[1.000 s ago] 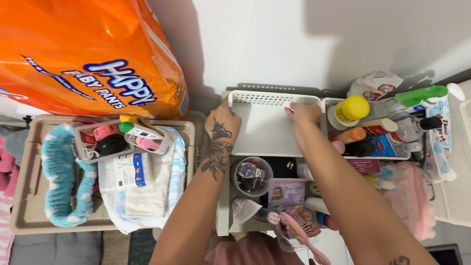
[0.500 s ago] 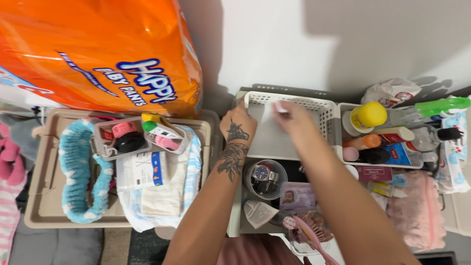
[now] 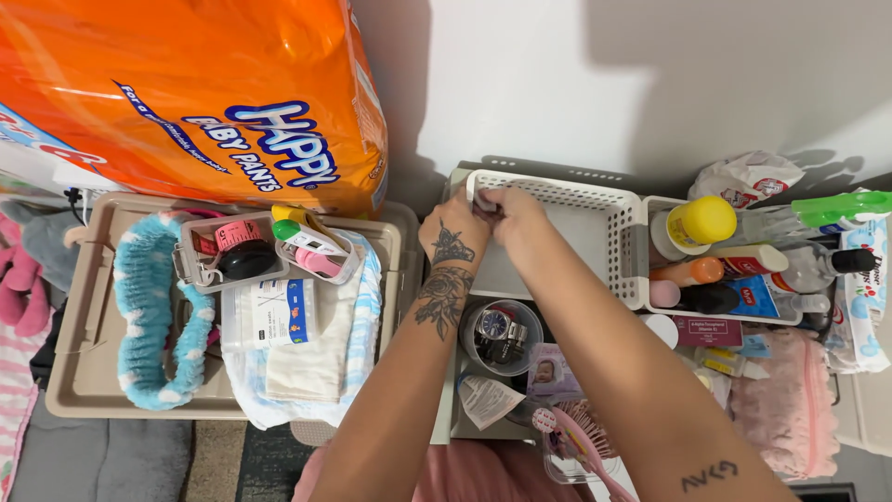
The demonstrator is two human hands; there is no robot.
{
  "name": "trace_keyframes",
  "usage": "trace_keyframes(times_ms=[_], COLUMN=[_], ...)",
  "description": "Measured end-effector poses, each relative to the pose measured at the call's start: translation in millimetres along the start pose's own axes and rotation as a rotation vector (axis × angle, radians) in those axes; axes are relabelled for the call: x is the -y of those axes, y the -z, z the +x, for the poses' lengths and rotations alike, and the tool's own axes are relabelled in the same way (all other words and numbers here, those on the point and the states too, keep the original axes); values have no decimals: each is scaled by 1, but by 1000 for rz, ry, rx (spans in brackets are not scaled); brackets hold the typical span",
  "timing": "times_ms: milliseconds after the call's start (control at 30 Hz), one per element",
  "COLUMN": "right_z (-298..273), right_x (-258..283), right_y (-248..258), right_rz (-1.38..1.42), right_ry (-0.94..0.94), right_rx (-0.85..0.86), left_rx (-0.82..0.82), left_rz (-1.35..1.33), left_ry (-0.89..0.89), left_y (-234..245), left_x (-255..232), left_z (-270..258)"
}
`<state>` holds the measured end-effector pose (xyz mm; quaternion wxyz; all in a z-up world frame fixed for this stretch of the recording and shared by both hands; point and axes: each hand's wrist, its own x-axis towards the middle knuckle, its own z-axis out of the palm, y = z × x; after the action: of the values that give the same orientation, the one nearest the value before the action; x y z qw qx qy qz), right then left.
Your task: The person wipes a white plastic basket with a tissue, then places various items into it, including bottles, a hairbrush, and small containers. They continue to sort and arrange items from the surrounding area into the basket.
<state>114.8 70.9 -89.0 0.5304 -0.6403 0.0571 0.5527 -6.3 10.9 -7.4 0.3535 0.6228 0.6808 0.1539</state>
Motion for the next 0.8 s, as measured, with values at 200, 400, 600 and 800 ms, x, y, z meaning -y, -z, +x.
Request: trace_keyframes(times_ms=[200, 400, 600, 800], right_z=[2, -92, -53, -93], right_x=[26, 44, 18, 52], right_y=[7, 41, 32, 22], right_rz=[59, -139, -241, 131], right_ry=[-2, 108, 84, 143], right_rx=[102, 132, 77, 128], left_rx=[32, 19, -25, -27], left_rz=[12, -1, 6, 20], left_ry=[-3, 3, -11, -10], left_y=[11, 20, 7, 11], left_x=[-5, -10, -5, -7], left_z=[-4, -15, -8, -13])
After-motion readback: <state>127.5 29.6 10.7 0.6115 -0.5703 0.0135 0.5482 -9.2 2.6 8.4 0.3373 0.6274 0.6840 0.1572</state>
